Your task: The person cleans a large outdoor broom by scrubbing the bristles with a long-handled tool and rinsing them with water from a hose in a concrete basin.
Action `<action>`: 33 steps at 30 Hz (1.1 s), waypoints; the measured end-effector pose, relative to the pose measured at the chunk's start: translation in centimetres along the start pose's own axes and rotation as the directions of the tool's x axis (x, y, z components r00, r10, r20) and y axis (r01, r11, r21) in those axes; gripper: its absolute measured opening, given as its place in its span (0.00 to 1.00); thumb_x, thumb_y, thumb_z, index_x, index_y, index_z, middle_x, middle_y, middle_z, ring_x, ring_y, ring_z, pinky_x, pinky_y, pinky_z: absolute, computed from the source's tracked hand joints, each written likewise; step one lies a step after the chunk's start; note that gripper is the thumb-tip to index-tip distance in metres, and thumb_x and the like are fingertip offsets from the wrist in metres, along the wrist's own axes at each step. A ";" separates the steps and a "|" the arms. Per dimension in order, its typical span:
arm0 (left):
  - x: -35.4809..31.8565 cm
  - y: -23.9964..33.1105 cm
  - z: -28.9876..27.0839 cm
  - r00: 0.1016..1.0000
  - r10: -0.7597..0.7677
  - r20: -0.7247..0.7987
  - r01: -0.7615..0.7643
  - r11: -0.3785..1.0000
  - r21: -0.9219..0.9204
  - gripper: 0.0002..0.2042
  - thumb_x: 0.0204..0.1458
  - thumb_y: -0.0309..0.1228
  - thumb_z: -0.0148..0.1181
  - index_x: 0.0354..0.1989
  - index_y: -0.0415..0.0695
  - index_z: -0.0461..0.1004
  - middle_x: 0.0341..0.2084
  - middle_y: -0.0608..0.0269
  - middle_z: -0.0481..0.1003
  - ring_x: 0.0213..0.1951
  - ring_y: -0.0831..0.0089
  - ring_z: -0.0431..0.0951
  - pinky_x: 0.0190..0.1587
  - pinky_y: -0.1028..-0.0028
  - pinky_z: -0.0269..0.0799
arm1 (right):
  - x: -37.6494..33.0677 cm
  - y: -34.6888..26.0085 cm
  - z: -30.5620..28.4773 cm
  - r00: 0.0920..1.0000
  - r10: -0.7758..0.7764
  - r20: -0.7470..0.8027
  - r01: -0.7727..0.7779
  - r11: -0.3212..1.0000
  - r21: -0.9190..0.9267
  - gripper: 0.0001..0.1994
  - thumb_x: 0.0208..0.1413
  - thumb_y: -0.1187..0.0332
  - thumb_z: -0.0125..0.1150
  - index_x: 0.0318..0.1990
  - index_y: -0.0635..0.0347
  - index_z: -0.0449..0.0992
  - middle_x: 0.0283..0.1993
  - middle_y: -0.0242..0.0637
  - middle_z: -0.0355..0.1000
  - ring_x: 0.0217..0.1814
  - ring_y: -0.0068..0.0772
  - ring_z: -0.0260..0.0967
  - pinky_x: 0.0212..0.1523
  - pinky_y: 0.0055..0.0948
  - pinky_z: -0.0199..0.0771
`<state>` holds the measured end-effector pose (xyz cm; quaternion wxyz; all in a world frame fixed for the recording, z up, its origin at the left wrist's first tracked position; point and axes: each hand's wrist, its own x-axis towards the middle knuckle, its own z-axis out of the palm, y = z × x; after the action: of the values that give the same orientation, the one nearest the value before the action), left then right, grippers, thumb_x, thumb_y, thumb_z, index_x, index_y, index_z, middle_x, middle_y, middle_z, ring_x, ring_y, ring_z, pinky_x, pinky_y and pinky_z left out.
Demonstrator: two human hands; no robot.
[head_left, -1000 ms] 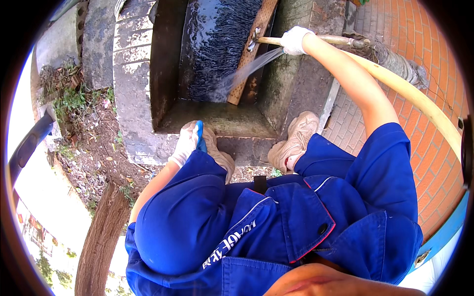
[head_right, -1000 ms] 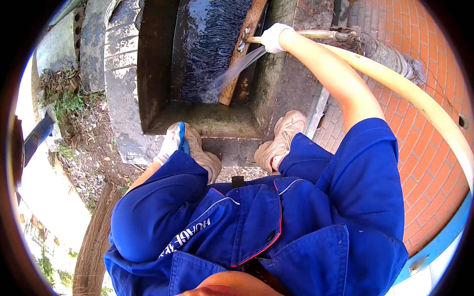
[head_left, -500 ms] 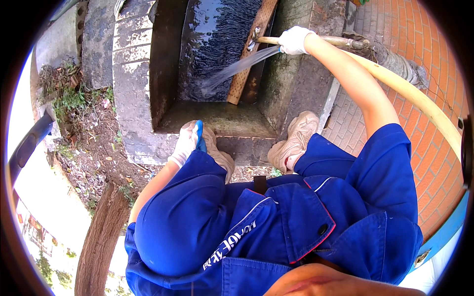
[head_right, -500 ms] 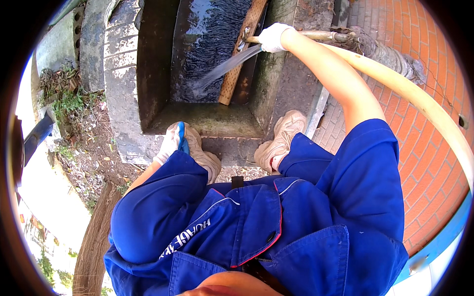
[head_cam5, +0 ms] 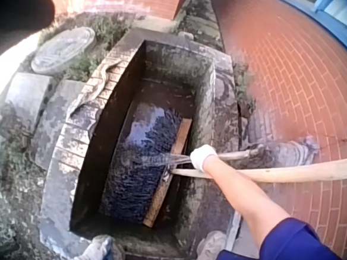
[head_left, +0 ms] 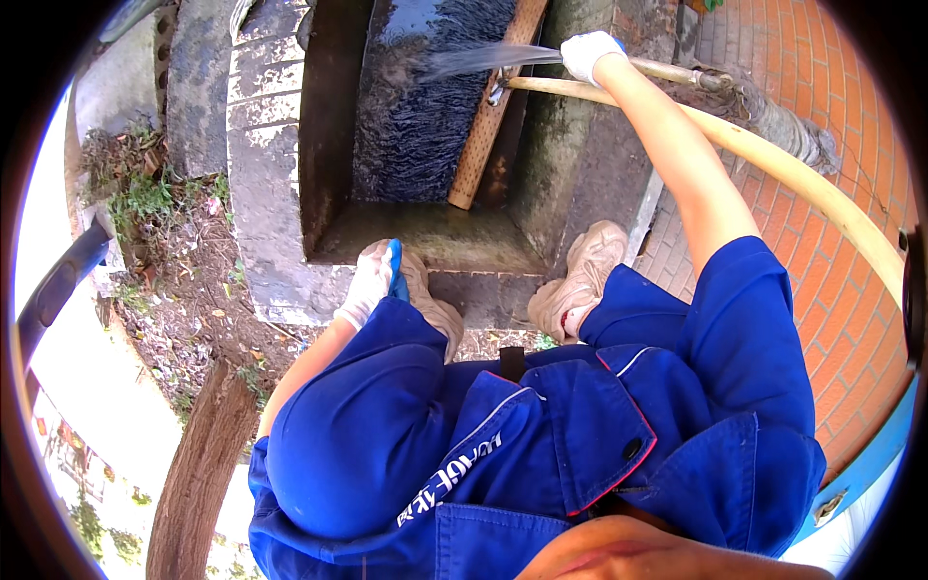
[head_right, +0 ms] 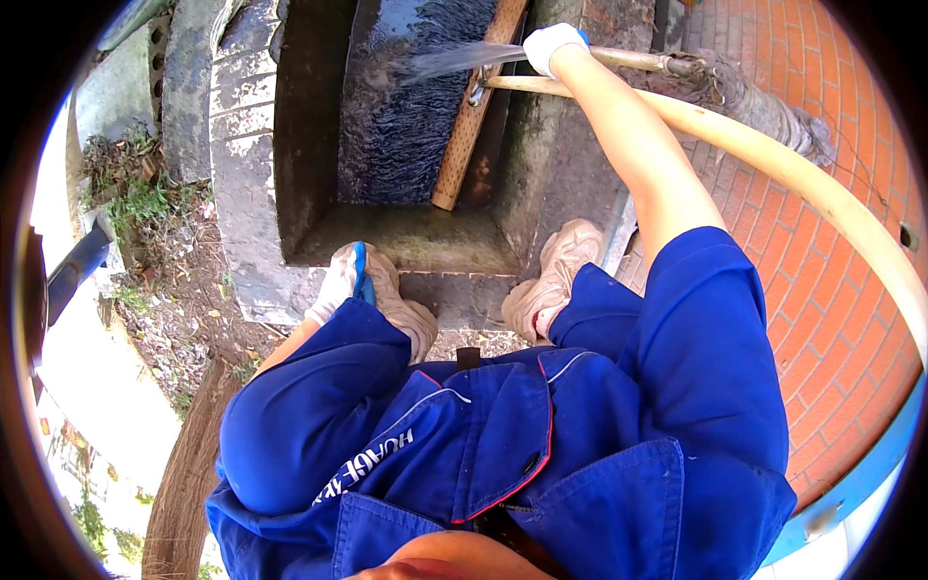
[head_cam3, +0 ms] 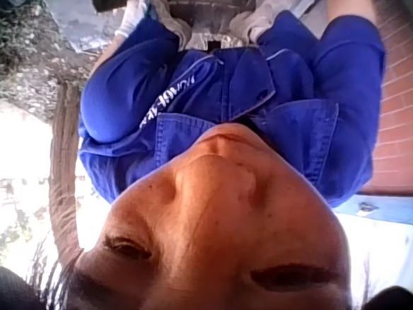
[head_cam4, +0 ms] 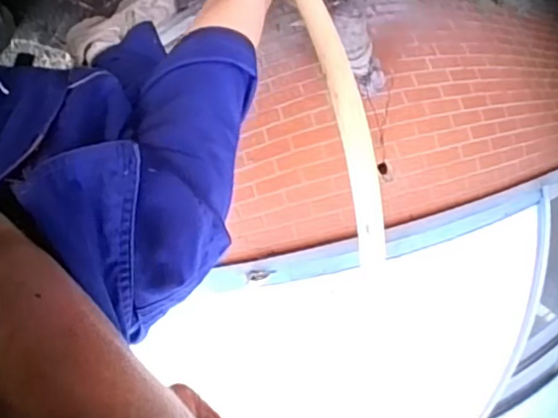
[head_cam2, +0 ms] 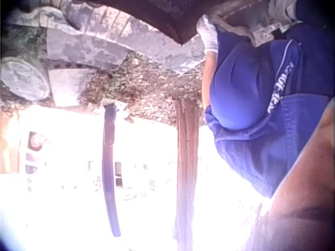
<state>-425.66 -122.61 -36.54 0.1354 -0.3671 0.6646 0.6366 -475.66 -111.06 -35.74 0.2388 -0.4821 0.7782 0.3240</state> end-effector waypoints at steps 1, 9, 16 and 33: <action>-0.1 -0.6 -0.1 1.000 0.026 -0.010 -0.026 1.000 0.011 0.17 0.62 0.40 0.45 0.37 0.36 0.71 0.20 0.50 0.70 0.25 0.59 0.68 0.33 0.66 0.65 | 0.2 -0.1 -0.1 1.000 0.013 0.001 -0.013 1.000 -0.002 0.14 0.55 0.69 0.49 0.43 0.59 0.80 0.46 0.44 0.77 0.47 0.44 0.76 0.46 0.40 0.76; 0.0 2.0 0.0 1.000 -0.004 0.002 0.004 1.000 0.017 0.19 0.62 0.42 0.45 0.32 0.36 0.69 0.22 0.50 0.69 0.26 0.58 0.65 0.33 0.65 0.64 | -0.3 0.3 -0.5 0.985 0.174 -0.020 -0.173 0.985 0.021 0.14 0.56 0.69 0.47 0.42 0.59 0.80 0.45 0.46 0.76 0.47 0.47 0.76 0.44 0.41 0.77; 0.4 1.0 -0.3 0.997 0.049 0.051 -0.048 0.999 -0.004 0.18 0.62 0.40 0.45 0.31 0.36 0.68 0.24 0.51 0.69 0.28 0.60 0.66 0.35 0.66 0.64 | -0.4 0.5 -1.5 0.972 0.227 -0.052 -0.228 0.974 -0.011 0.14 0.56 0.70 0.48 0.42 0.59 0.80 0.43 0.44 0.78 0.45 0.44 0.77 0.42 0.41 0.77; 0.6 -0.6 0.0 0.994 0.106 0.033 -0.105 0.994 -0.016 0.19 0.62 0.41 0.44 0.28 0.36 0.66 0.23 0.49 0.67 0.27 0.56 0.64 0.34 0.64 0.63 | 0.9 1.0 -1.7 0.903 0.421 -0.085 -0.411 0.905 0.114 0.11 0.54 0.70 0.53 0.41 0.55 0.81 0.41 0.37 0.79 0.43 0.39 0.78 0.37 0.40 0.77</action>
<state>-425.67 -122.75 -37.42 0.1102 -0.3216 0.6760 0.6538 -477.04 -112.50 -34.92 0.1443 -0.3099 0.8890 0.3046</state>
